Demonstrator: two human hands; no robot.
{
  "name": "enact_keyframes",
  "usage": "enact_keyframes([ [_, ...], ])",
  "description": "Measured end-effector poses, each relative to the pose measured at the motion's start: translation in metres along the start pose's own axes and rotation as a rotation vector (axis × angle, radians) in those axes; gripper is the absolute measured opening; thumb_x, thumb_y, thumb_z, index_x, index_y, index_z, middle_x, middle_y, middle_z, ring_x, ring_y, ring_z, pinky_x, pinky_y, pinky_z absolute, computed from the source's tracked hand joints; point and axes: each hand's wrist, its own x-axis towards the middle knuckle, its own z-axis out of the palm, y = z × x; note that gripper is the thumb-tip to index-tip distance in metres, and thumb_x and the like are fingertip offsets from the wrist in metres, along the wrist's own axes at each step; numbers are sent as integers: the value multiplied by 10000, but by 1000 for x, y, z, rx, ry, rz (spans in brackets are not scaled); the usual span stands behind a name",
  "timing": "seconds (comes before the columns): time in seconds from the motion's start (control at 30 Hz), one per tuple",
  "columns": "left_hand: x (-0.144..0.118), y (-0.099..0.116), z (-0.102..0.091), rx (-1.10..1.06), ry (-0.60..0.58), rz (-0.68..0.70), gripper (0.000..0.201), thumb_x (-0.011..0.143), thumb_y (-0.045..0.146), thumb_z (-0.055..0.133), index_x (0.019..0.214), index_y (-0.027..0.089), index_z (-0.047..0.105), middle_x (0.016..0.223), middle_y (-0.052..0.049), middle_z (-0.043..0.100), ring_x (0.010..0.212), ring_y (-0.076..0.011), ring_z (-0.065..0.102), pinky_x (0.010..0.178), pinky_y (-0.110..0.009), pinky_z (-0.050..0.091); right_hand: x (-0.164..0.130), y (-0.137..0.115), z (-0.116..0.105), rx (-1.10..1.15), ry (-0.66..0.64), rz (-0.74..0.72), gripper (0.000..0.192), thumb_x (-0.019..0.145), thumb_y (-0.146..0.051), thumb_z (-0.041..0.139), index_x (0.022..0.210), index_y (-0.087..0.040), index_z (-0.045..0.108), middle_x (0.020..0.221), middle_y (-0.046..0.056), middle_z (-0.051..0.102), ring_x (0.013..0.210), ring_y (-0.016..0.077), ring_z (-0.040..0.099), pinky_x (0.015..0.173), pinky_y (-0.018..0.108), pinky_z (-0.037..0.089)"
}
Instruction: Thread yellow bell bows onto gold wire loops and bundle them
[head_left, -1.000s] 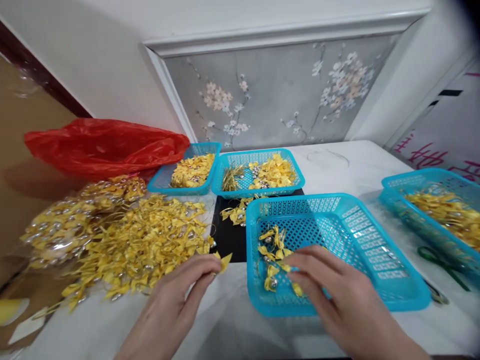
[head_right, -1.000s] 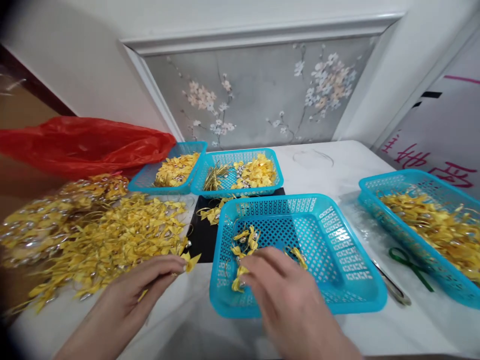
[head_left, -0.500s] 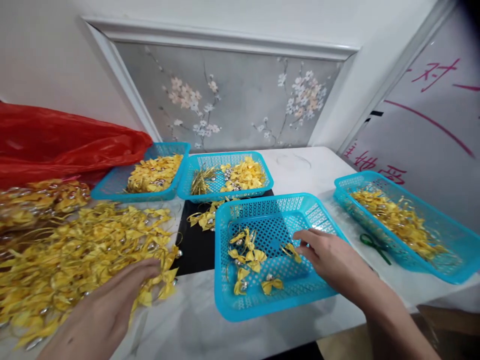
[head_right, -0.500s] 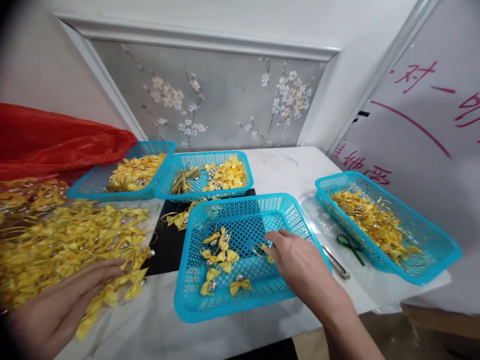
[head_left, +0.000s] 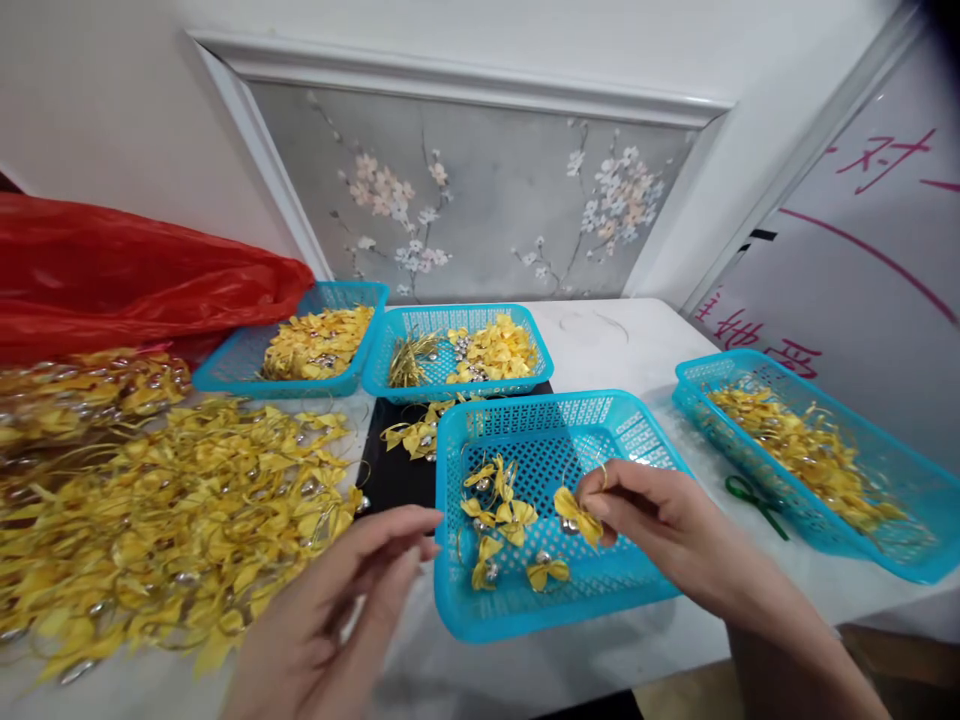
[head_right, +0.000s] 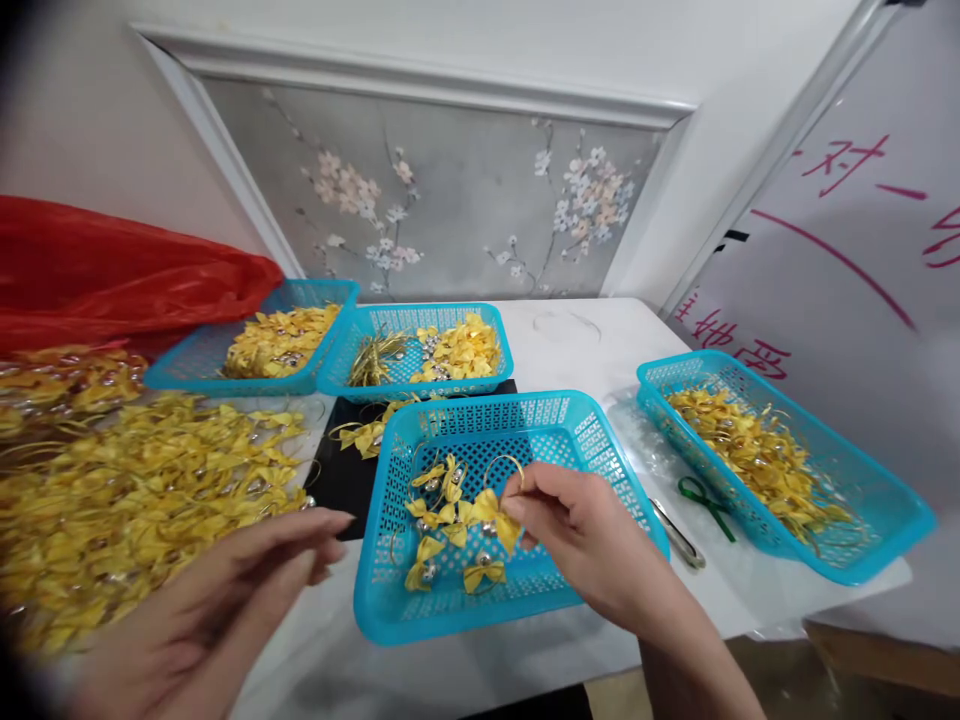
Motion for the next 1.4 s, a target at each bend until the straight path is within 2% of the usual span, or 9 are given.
enact_keyframes([
  [0.1,-7,11,27,-153,-181,-155,207,809,403,657,973,298,729,928,-15,768,799,-177,715,698,-202,585,-3,-19,9,388,-25,2,195,926,-308,534,793,-184,604,676,-10,590,619,119,587,591,233,480],
  [0.23,-9,16,38,-360,-318,-214,300,750,361,729,1045,308,711,1048,-38,740,901,-222,698,729,-278,587,-5,-36,24,456,-78,-35,189,925,-242,530,753,-186,583,701,-12,584,644,112,554,595,224,453],
  [0.33,-7,15,36,-342,-316,-187,305,727,332,752,1029,308,717,1046,-33,727,932,-224,676,768,-281,572,-5,-42,29,323,-71,-105,186,924,-188,534,748,-192,592,727,-20,600,675,111,550,610,220,428],
  [0.5,-4,16,33,-266,-326,-61,68,791,249,693,837,282,731,861,3,683,790,-152,641,676,-189,542,-5,-44,31,274,-68,-181,176,937,-177,528,787,-194,620,782,-8,628,735,122,586,660,234,441],
  [0.7,-3,16,34,-259,-334,-60,64,782,227,697,806,273,735,882,-8,661,822,-157,622,700,-195,530,-8,-42,29,387,-22,-165,140,936,-232,530,840,-194,624,852,26,636,778,151,589,685,268,458],
  [0.93,-3,16,35,-232,-279,-120,65,737,239,742,765,295,759,900,4,649,809,-133,627,670,-153,529,-13,-35,24,635,-31,-77,181,937,-334,553,818,-199,568,715,-24,531,646,111,468,578,221,390],
  [1.13,2,3,28,-213,-330,-42,147,767,195,728,809,336,744,925,32,649,869,-118,640,719,-129,530,-17,-34,23,421,-6,-173,153,934,-284,568,802,-214,597,707,-35,538,661,112,476,591,233,369],
  [1.27,1,-1,26,-230,-295,18,192,781,152,711,826,338,723,914,45,644,860,-111,629,715,-126,530,-18,-37,22,216,-74,-330,156,891,-245,646,749,-197,690,647,-25,574,675,122,517,624,252,388],
  [1.4,1,5,27,-204,-255,52,173,782,141,703,780,314,707,845,53,635,800,-96,613,681,-106,515,-17,-37,22,43,-97,-431,183,904,-216,633,744,-184,719,714,-4,577,709,120,551,651,258,406],
])
